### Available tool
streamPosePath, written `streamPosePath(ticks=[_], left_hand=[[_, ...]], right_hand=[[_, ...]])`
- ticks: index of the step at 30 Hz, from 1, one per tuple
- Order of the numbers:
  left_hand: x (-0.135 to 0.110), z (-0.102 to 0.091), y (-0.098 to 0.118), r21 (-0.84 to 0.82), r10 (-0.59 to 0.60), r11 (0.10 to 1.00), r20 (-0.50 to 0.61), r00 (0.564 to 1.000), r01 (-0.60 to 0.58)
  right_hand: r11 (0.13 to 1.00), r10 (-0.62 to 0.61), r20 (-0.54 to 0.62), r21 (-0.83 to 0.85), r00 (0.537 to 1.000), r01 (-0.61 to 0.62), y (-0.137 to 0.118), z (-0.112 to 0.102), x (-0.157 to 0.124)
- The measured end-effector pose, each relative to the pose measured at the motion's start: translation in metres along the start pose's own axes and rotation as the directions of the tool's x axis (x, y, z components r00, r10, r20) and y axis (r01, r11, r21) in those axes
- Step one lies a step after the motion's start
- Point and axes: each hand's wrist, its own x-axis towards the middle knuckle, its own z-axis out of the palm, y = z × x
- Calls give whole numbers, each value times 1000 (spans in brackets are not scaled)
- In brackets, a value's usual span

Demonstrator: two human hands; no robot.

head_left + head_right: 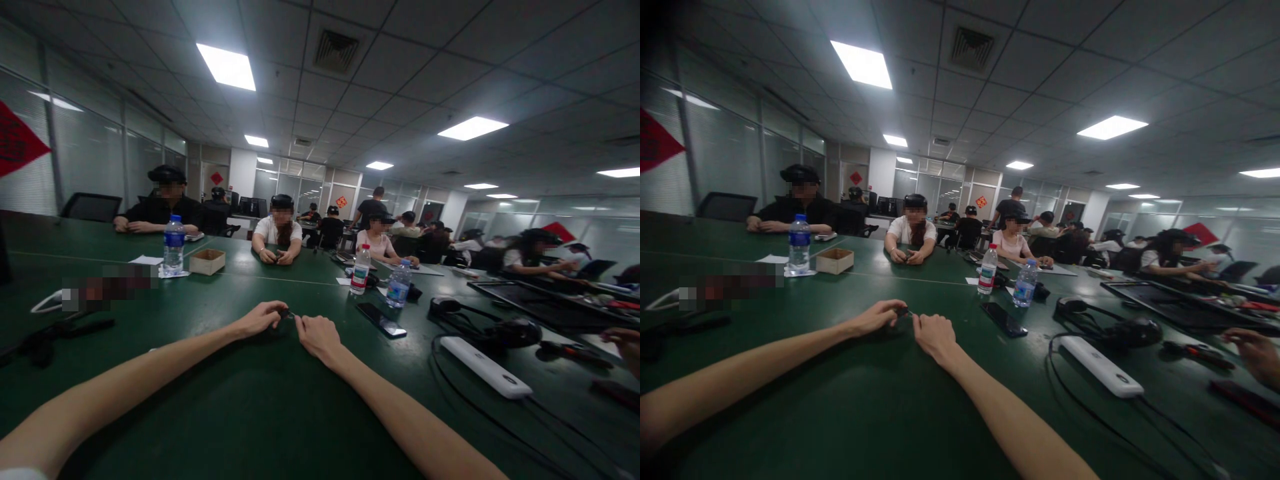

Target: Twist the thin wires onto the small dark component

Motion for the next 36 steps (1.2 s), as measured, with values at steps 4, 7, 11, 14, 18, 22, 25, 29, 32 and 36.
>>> streamPosePath(ticks=[4,7,11,14,18,22,25,29,32,36], left_hand=[[2,1,-3,10,9,1000,7,1000,-9],[1,2,-4,33,14,999,3,1000,-15],[-1,3,-2,60,29,998,20,999,-30],[-3,3,2,72,26,997,22,999,-28],[-5,3,7,60,38,997,19,999,-39],[-7,3,9,66,55,996,3,999,-55],[-7,3,8,73,62,995,3,998,-62],[-8,3,7,95,80,992,5,997,-81],[-8,2,7,143,119,983,2,993,-118],[-7,1,4,207,157,967,-15,987,-151]], right_hand=[[1000,-27,-6,11,1000,27,1,1,1],[1000,-17,-7,7,1000,17,2,2,1],[1000,-5,-2,24,1000,5,2,1,0],[999,-6,8,42,1000,6,2,-1,-1],[998,-17,18,64,1000,16,2,-3,-2],[997,-25,9,76,1000,24,2,-4,-2],[998,-21,9,67,1000,20,1,-3,-2],[1000,20,-15,-16,1000,-20,0,-2,-1],[999,30,-17,-21,999,-30,-1,-1,-1],[999,34,4,14,999,-34,0,0,0]])
